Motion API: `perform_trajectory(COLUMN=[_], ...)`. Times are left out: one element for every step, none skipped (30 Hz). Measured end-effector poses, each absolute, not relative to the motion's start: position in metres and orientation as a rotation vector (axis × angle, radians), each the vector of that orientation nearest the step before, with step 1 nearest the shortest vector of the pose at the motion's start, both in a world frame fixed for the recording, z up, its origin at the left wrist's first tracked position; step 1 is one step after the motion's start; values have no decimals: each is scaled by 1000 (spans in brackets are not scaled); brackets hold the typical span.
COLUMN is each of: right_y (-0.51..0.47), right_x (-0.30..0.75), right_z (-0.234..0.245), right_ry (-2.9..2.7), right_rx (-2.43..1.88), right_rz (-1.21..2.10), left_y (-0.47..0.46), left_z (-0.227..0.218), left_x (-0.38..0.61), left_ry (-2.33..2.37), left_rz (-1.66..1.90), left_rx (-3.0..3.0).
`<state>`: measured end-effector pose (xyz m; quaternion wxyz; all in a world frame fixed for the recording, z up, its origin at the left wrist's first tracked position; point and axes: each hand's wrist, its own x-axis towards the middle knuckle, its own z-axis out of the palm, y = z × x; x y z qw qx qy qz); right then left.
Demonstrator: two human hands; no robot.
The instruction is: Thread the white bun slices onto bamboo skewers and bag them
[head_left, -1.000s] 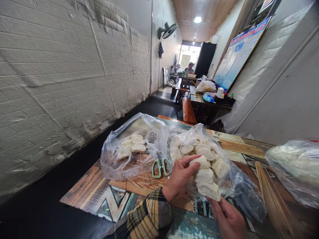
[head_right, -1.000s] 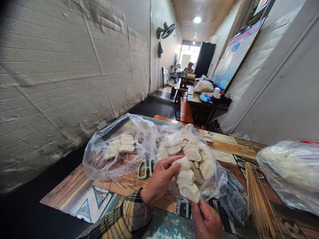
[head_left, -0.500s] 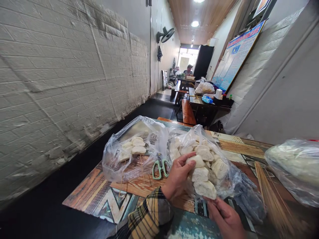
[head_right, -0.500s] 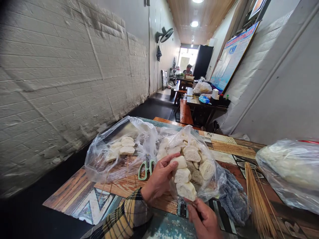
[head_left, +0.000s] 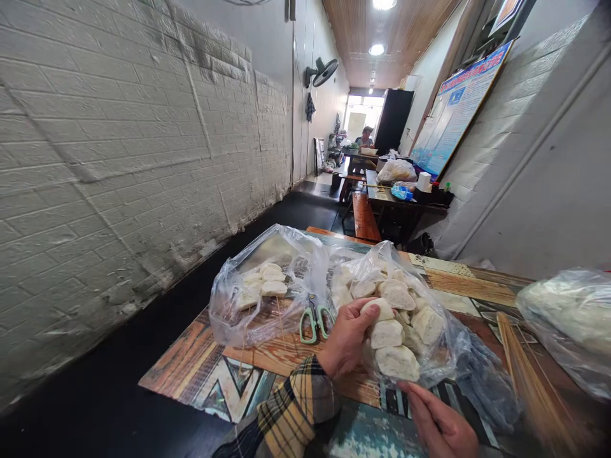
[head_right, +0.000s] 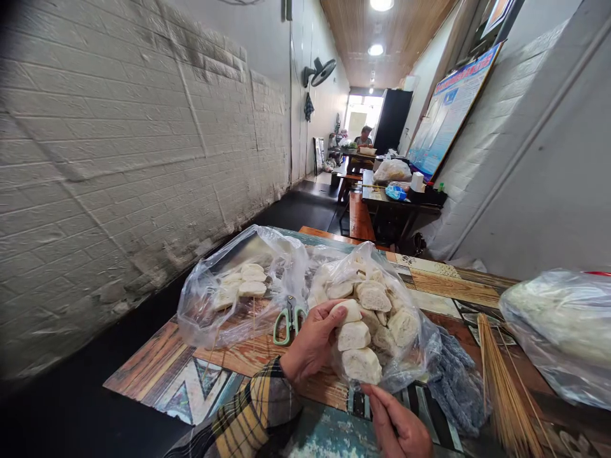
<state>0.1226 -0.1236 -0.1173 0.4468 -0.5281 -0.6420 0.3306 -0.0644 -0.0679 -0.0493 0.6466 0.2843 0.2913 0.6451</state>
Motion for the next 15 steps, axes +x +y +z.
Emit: perform_trajectory(right_y=[-123, -122, -122, -122, -121, -121, -121, -121, -121, -121, -120, -120, -119, -118, -116], right_x=[123, 123, 123, 123, 123, 123, 123, 122, 122, 122, 122, 123, 124, 126, 128], right_z=[-119, -120, -122, -123, -125, -126, -127, -128, -128, -127, -126, -124, -121, -118, -116], right_ry=[-1580, -1576, -1576, -1579, -1584, -1587, -1583, -1575, -1566, -1558, -1553, -1550, -1547, -1538, -1522], right_rx=[-1306, -1307, -1310, -1315, -1322, -1335, -1348, -1358, -1365, -1370, -1371, -1363, -1350, -1335, -1316], right_rz=[816, 811, 802, 790, 778, 769, 763, 764, 770, 783, 801, 823, 850, 876, 902], left_y=[-68, -68, -68, -68, -68, -68, -68, -68, -68, -68, -68, -68, -68, -68, -68], left_z=[-50, -50, -51, -52, -52, -53, -54, -54, -54, -54, -54, -54, -53, -53, -53], left_x=[-64, -64, -64, -63, -63, -62, -61, -61, -61, -61, -61, -62, -63, -64, -65], left_ry=[664, 666, 671, 678, 685, 688, 688, 688, 685, 680, 672, 660, 643, 621, 598], left_rz=[1469, 1470, 1468, 1467, 1463, 1457, 1450, 1443, 1438, 1433, 1432, 1437, 1449, 1466, 1482], left_rx=[645, 644, 647, 653, 661, 670, 678, 685, 690, 693, 695, 695, 689, 672, 643])
